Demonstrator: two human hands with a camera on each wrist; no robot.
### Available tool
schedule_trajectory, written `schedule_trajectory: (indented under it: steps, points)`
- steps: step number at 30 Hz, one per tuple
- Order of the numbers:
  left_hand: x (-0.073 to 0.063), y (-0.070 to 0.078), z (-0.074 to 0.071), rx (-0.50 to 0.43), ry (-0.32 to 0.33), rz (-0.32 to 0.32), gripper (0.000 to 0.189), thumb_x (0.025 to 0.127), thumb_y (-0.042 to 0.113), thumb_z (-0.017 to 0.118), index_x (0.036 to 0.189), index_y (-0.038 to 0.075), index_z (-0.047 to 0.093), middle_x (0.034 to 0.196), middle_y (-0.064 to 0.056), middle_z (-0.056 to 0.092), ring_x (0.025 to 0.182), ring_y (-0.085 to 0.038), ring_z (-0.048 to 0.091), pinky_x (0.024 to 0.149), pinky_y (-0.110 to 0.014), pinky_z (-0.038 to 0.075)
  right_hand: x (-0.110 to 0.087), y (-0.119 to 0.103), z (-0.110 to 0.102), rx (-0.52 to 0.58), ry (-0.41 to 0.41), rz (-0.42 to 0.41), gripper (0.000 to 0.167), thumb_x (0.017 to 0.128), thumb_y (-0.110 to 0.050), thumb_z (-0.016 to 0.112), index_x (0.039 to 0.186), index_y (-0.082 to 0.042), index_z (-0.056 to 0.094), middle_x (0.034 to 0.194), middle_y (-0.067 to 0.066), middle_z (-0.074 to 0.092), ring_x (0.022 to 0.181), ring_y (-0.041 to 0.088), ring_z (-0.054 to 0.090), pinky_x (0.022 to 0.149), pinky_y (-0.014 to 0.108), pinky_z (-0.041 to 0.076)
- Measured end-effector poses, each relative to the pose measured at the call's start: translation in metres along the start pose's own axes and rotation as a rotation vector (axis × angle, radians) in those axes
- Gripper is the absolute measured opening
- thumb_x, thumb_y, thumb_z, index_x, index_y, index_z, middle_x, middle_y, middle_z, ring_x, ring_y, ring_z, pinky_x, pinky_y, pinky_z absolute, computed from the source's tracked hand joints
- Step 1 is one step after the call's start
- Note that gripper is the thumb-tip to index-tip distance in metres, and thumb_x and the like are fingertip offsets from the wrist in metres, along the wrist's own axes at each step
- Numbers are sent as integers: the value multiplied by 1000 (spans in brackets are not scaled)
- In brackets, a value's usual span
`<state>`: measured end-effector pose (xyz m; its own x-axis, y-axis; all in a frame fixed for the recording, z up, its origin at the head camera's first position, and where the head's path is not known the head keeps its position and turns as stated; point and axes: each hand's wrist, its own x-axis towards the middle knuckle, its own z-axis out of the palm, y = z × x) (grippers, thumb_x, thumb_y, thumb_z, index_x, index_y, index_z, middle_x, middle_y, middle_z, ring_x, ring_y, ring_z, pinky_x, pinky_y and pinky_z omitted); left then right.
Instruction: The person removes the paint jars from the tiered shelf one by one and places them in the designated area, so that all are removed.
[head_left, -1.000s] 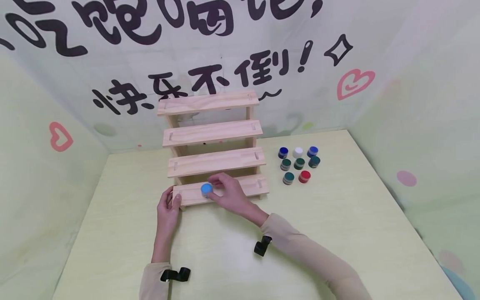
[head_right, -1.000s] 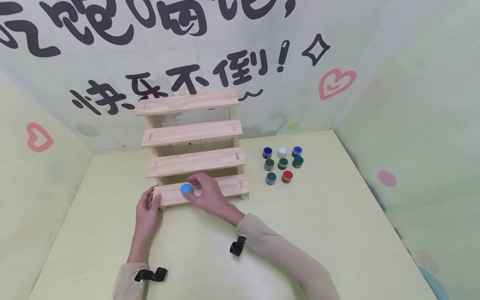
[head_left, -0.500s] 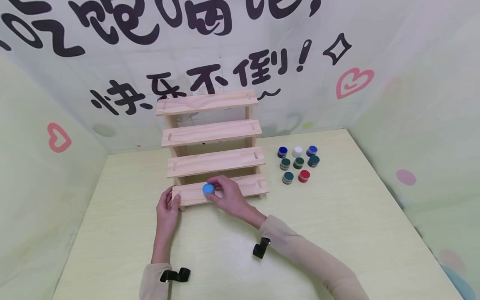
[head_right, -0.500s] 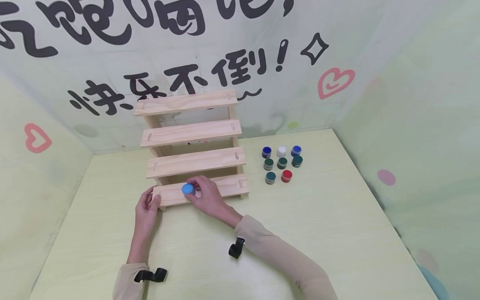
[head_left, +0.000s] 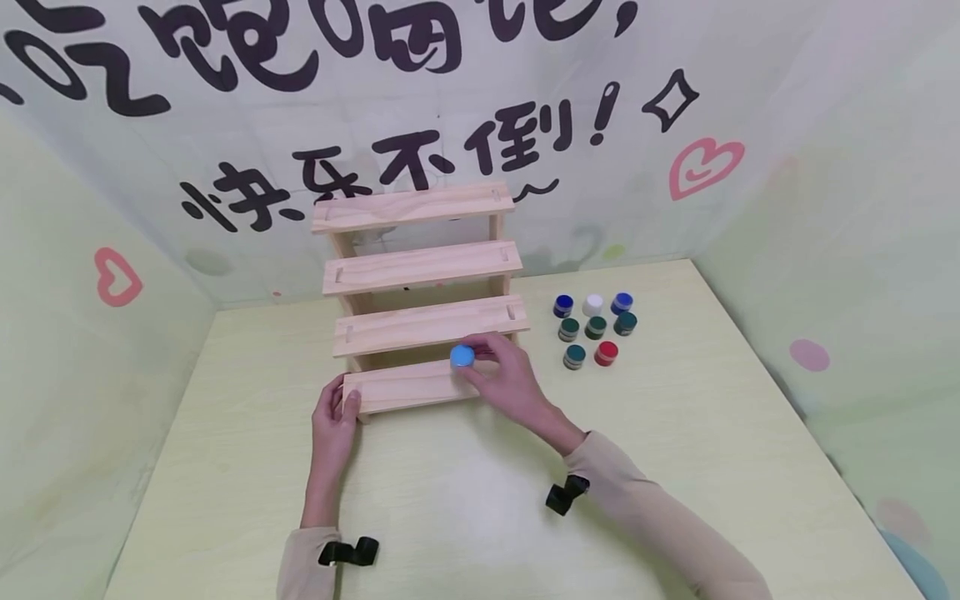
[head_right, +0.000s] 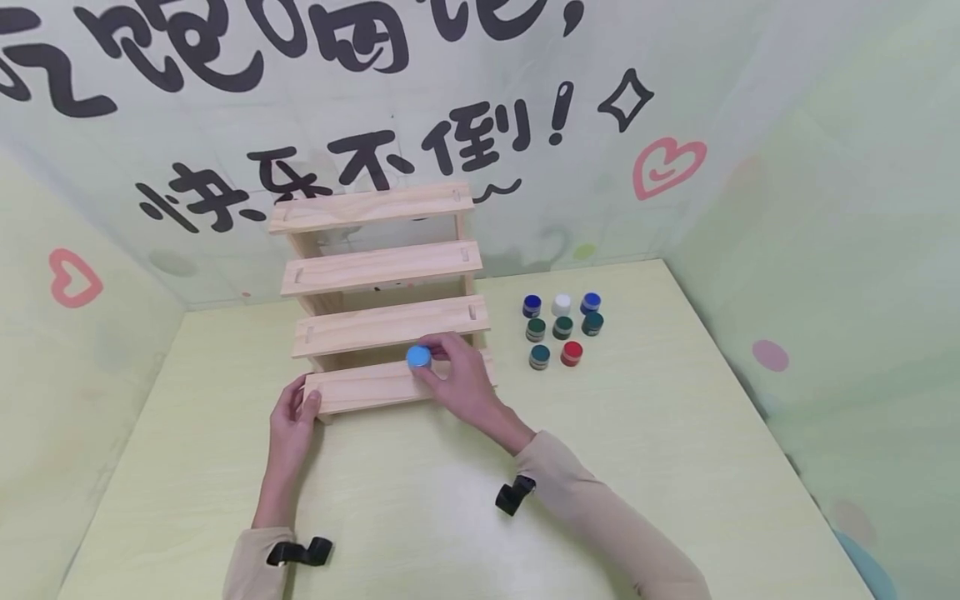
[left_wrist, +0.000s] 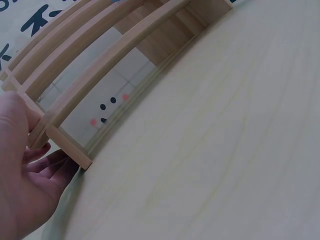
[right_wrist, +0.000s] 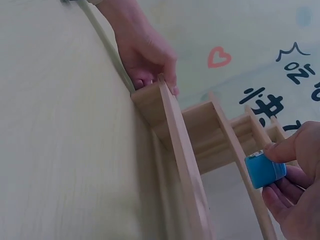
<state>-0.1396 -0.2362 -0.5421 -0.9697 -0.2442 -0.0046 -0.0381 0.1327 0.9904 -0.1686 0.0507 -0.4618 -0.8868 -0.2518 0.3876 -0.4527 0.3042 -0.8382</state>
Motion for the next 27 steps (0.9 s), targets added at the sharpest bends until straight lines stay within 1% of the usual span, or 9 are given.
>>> schedule_trajectory:
  steps: [3,9,13,17,19,21,24,25,27]
  points:
    - [0,0,-1,5,-3,-6,51,107,17,51,151,-3,37,141,-26,52,107,10,56,91,-3,48,-1,0,-16,-15,26,-22,35,89,-5,77,120,0,64,117,12,67,107,25,68,97,37,59]
    - [-2,1,-1,9,1,-17,52,107,18,51,152,-2,37,144,-28,50,109,7,54,92,-2,47,-2,2,-43,-35,84,-68,37,87,-3,79,120,3,64,115,17,68,104,30,68,95,46,59]
    - [-3,1,-1,13,9,-10,51,107,17,51,152,-3,37,144,-29,50,110,4,54,92,-2,47,-3,6,-59,-83,109,-43,38,87,-4,79,121,3,64,117,17,68,107,31,67,96,47,59]
    - [-3,0,0,5,3,-7,51,107,17,51,152,-3,37,143,-29,50,108,6,55,91,-2,48,-6,9,-79,-130,147,-4,39,87,-5,79,122,3,64,119,17,68,108,32,68,97,46,59]
    - [-3,1,0,5,1,-12,52,107,17,51,152,-2,37,144,-28,50,108,8,55,91,-2,48,-7,11,-89,-139,171,9,40,86,-5,80,122,3,64,119,18,68,107,32,68,96,37,60]
    - [-3,2,1,5,0,-16,51,107,16,50,153,-2,36,144,-28,50,107,9,55,91,-2,47,-7,13,-99,-130,202,16,40,86,-4,80,122,4,64,118,20,68,107,34,68,95,24,58]
    - [-3,4,1,0,2,-12,51,107,15,49,153,-2,36,146,-28,49,107,10,55,91,-2,47,-9,13,-114,-121,251,24,40,85,1,79,122,8,63,118,24,67,105,38,68,90,7,50]
    - [-3,4,1,-3,2,-8,51,107,14,49,153,-3,36,146,-29,49,107,10,55,91,-2,47,-10,14,-119,-116,266,25,40,85,2,78,122,9,63,118,26,67,106,39,67,90,4,48]
    - [-3,4,2,-9,3,-3,50,107,13,50,153,-3,36,146,-29,49,107,9,55,92,-2,47,-12,16,-130,-132,293,48,40,87,2,77,123,9,62,119,26,66,106,39,67,89,3,48]
